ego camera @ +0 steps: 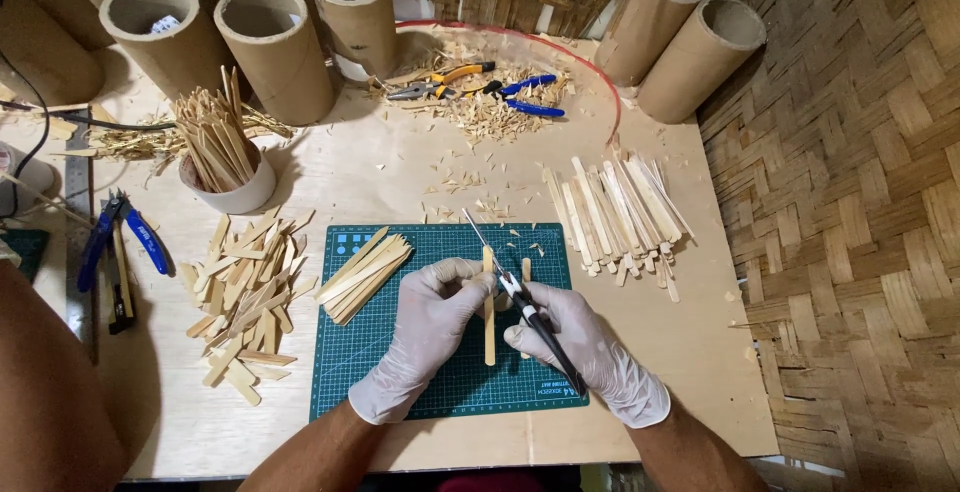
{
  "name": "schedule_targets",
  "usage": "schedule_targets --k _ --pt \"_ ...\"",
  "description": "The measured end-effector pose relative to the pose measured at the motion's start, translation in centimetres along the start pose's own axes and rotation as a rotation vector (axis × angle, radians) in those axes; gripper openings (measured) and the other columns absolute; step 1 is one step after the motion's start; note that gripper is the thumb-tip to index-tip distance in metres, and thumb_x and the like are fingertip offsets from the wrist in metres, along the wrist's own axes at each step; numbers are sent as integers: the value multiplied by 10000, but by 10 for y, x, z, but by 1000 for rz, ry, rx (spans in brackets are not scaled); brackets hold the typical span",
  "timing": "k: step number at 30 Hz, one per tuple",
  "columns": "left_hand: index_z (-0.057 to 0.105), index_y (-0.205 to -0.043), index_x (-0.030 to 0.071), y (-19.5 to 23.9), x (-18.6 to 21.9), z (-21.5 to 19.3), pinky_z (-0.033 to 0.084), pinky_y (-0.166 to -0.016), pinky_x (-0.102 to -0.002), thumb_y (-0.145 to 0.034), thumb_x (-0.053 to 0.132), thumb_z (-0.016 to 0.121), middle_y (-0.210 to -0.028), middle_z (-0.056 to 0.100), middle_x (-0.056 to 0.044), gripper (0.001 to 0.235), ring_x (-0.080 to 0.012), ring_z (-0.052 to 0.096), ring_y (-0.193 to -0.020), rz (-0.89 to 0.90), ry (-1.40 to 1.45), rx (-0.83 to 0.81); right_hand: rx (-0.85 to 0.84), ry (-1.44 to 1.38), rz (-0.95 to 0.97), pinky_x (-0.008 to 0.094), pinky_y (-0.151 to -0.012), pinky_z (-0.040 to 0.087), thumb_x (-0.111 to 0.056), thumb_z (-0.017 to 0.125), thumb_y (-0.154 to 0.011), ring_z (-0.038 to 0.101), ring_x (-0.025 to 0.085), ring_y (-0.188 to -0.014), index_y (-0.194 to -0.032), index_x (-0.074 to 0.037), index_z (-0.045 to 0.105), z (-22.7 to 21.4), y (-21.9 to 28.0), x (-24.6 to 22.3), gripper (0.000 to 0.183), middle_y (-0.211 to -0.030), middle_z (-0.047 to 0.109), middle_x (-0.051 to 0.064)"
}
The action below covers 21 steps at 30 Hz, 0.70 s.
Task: Cutting thin wooden strips to a specific length using snips on a cutting mat in a workshop environment.
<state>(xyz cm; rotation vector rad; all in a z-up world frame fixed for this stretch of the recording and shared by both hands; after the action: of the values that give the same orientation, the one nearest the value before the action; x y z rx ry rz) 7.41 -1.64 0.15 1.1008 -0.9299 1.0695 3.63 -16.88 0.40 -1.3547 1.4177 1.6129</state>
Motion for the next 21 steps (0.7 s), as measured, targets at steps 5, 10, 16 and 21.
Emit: schedule_targets --k 5,10,16,21 --pt "800 -834 -61 0 1 0 566 -527 -279 -813 35 787 -597 655 -134 99 -159 643 -554 -12 13 -7 10 11 -21 225 -444 437 -129 803 -809 569 116 -423 -1105 23 720 -2 -2 3 343 -543 646 89" --pt "797 -850 -75 -2 -6 -3 581 -531 -283 -820 23 782 -605 659 -143 104 -164 655 -548 -26 38 -13 33 11 -19 223 -418 424 -94 804 -801 563 122 -383 -1069 29 730 -2 1 2 305 -518 647 105" --pt "789 -851 -97 -1 -8 -3 588 -532 -289 -817 10 781 -612 665 -170 113 -175 656 -543 -56 86 -12 66 55 -12 243 -427 435 -131 821 -771 564 125 -409 -1057 2 758 -2 5 -6 321 -537 667 115" --pt "769 -880 -59 -3 -18 -4 657 -620 -322 -881 16 724 -732 780 -196 88 -236 753 -629 -32 148 -77 155 241 313 243 -526 389 -262 760 -763 499 96 -565 -1015 -137 802 0 14 -13 283 -645 571 -50"
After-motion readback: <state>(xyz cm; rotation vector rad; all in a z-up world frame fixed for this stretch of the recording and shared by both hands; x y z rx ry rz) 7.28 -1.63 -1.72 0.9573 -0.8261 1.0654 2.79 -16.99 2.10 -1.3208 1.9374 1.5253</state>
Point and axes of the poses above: each hand's wrist, its own y-axis away from the middle knuckle, its own z-axis out of the palm, x = y × z, the point moved 7 cm from there along -y, towards the middle knuckle
